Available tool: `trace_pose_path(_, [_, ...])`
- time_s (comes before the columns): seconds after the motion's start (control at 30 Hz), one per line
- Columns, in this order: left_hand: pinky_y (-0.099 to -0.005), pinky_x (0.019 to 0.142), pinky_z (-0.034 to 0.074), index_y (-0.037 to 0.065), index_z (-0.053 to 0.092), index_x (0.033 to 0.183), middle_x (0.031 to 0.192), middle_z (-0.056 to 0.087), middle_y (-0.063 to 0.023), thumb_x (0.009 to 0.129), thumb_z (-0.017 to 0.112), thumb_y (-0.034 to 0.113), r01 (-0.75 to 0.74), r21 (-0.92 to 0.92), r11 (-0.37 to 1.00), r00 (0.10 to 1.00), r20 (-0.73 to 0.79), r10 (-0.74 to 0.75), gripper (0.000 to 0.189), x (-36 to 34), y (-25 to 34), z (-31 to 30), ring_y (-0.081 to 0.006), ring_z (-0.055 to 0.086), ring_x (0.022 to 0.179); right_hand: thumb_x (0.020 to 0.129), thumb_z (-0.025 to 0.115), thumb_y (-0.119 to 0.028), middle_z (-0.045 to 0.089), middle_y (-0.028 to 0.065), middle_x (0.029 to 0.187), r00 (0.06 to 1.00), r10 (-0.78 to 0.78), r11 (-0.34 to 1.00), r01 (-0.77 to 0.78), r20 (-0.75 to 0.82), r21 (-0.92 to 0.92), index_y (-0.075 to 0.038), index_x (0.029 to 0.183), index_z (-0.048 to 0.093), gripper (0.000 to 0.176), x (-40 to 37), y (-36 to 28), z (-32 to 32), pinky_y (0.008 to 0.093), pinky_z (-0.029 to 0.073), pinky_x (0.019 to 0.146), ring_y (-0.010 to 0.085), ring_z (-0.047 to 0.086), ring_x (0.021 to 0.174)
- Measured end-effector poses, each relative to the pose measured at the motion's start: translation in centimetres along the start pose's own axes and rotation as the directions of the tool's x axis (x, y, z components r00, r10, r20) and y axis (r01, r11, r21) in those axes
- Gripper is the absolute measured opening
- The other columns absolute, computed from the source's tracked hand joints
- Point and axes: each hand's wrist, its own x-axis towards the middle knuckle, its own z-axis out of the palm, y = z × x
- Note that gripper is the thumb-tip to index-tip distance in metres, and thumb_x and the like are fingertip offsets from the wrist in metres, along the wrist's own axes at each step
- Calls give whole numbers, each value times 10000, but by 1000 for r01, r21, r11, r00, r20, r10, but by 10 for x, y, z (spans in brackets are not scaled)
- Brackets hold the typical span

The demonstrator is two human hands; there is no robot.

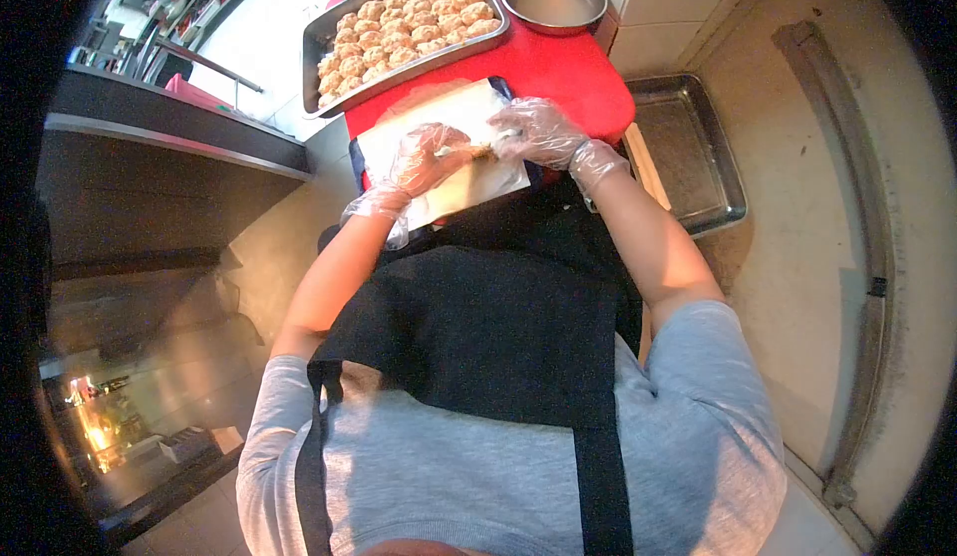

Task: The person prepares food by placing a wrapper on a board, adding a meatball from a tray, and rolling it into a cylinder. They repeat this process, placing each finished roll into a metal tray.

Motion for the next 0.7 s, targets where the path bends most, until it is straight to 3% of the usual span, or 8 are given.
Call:
trace_pose_path(0.03, [-396, 719, 511, 96, 678, 884, 842, 663, -100, 816, 735, 262, -13, -52, 999, 1000, -20, 12, 188, 0, -1, 3, -304, 641, 789, 753, 705, -313, 678, 130, 871, 999, 35, 999, -35, 38, 1, -70, 854, 715, 263, -2, 0, 1, 429, 504, 820, 316, 650, 881])
trace_pose_path(0.1, [-405, 704, 506, 89, 672, 845, 832, 657, -105, 814, 736, 249, -7, 48, 999, 1000, -28, 8, 175, 2, -2, 16, -308, 636, 777, 770, 692, -310, 676, 126, 836, 989, 101, 995, -101, 111, -3, -77, 824, 712, 239, -4, -3, 3, 429, 503, 806, 311, 650, 854])
trace_pose_path(0.23, [-421, 697, 494, 82, 652, 785, 805, 634, -118, 824, 713, 239, -33, 52, 998, 999, -5, 34, 173, 4, -7, 20, -320, 620, 769, 801, 662, -315, 666, 114, 794, 996, 69, 988, -60, 63, -141, -96, 788, 704, 224, -3, -12, 6, 429, 499, 767, 306, 645, 823])
trace_pose_path(0.33, [-423, 716, 492, 81, 644, 792, 792, 617, -125, 847, 671, 222, -32, 142, 989, 999, -4, 33, 154, 4, -5, 22, -327, 613, 777, 786, 672, -308, 664, 115, 795, 983, 152, 970, -129, 100, -209, -102, 800, 700, 208, 2, -21, 9, 429, 499, 758, 306, 643, 822])
trace_pose_path(0.43, [-437, 733, 487, 80, 644, 809, 815, 616, -136, 859, 636, 210, -25, 139, 990, 999, -21, 28, 139, 6, 3, 19, -335, 606, 806, 766, 685, -295, 660, 107, 802, 989, 141, 967, -128, 40, -222, -111, 830, 702, 195, 3, -19, 10, 430, 501, 760, 306, 641, 821])
trace_pose_path(0.53, [-452, 744, 482, 76, 641, 829, 834, 614, -149, 860, 629, 204, 108, 79, 991, 994, -28, -106, 133, 4, 2, 24, -344, 599, 838, 750, 695, -273, 656, 104, 813, 987, -158, 973, 149, -41, -179, -116, 870, 698, 198, 4, -12, 18, 434, 504, 761, 315, 639, 819])
trace_pose_path(0.63, [-461, 767, 477, 77, 634, 851, 859, 618, -159, 859, 630, 216, 194, 25, 981, 978, 74, -195, 139, 5, 1, 24, -345, 596, 885, 747, 695, -255, 650, 103, 834, 996, 26, 988, -13, 87, -151, -119, 895, 698, 200, -3, -8, 25, 440, 503, 773, 322, 635, 840])
trace_pose_path(0.7, [-456, 766, 483, 83, 631, 882, 866, 621, -160, 859, 631, 207, 133, 115, 984, 990, 36, -138, 125, 3, 4, 25, -348, 602, 881, 739, 698, -221, 651, 105, 852, 998, 38, 991, -31, 55, -126, -111, 907, 699, 200, -7, -9, 27, 433, 503, 777, 315, 632, 847])
